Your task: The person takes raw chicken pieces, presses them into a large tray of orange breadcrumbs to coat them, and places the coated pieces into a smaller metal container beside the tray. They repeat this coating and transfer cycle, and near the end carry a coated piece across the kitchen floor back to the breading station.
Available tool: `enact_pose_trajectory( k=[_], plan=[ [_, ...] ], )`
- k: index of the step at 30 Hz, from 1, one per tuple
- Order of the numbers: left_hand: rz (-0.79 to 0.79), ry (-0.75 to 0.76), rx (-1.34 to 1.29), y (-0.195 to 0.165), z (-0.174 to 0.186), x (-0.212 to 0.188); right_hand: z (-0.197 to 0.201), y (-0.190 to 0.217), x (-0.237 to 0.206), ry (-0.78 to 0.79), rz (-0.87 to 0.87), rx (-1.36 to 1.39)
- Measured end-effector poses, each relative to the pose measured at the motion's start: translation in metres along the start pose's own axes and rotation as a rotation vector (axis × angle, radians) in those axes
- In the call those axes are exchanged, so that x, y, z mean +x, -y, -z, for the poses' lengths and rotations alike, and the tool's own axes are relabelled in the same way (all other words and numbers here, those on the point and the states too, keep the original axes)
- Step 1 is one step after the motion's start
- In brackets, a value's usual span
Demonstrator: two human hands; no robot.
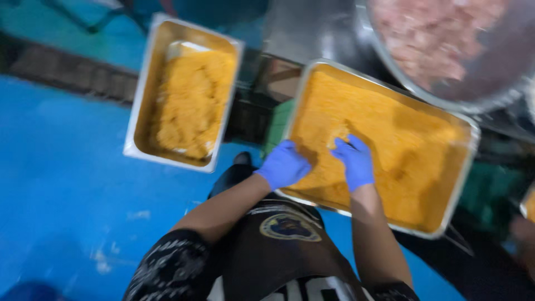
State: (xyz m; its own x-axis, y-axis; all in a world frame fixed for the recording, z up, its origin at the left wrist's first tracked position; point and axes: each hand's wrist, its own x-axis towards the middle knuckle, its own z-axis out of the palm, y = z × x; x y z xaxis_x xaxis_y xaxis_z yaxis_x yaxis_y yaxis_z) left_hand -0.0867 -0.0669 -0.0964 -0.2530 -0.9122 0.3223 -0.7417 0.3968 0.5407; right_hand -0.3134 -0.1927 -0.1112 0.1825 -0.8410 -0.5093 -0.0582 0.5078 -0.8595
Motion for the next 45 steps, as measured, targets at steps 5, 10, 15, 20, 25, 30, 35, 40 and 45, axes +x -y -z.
enact_pose_trajectory(
  k=[5, 10, 15, 20, 25, 30, 35, 40, 45],
  plan=[
    [0.074, 0.05, 0.003, 0.007, -0.001, -0.001, -0.094, 0.021, -0.004, 0.29, 0.003, -0.157],
    [0.131, -0.136, -0.071, 0.013, -0.027, -0.013, -0.209, 0.03, -0.006, 0.645, -0.234, -0.199],
    [0.14, -0.102, -0.27, 0.007, -0.038, -0.008, -0.182, 0.029, -0.004, 0.304, 0.539, -0.796],
    [0.038, 0.196, 0.042, -0.011, -0.021, 0.021, -0.043, 0.037, 0.025, -0.265, 0.649, -0.733],
    [0.091, 0.09, 0.03, -0.029, -0.011, 0.043, 0.081, 0.061, 0.06, -0.928, 0.757, -0.966],
    [0.067, 0.118, 0.073, -0.039, -0.009, 0.055, 0.113, 0.071, 0.077, -0.793, -0.087, -0.525],
    [0.068, 0.119, 0.082, -0.05, -0.008, 0.065, 0.091, 0.072, 0.074, -0.571, -0.115, 0.067],
    [0.065, 0.12, 0.08, -0.059, -0.006, 0.072, 0.08, 0.092, 0.075, -0.263, -0.22, 0.496],
    [0.067, 0.125, 0.091, -0.067, -0.008, 0.077, 0.082, 0.108, 0.084, -0.082, -0.277, 0.545]
  ],
)
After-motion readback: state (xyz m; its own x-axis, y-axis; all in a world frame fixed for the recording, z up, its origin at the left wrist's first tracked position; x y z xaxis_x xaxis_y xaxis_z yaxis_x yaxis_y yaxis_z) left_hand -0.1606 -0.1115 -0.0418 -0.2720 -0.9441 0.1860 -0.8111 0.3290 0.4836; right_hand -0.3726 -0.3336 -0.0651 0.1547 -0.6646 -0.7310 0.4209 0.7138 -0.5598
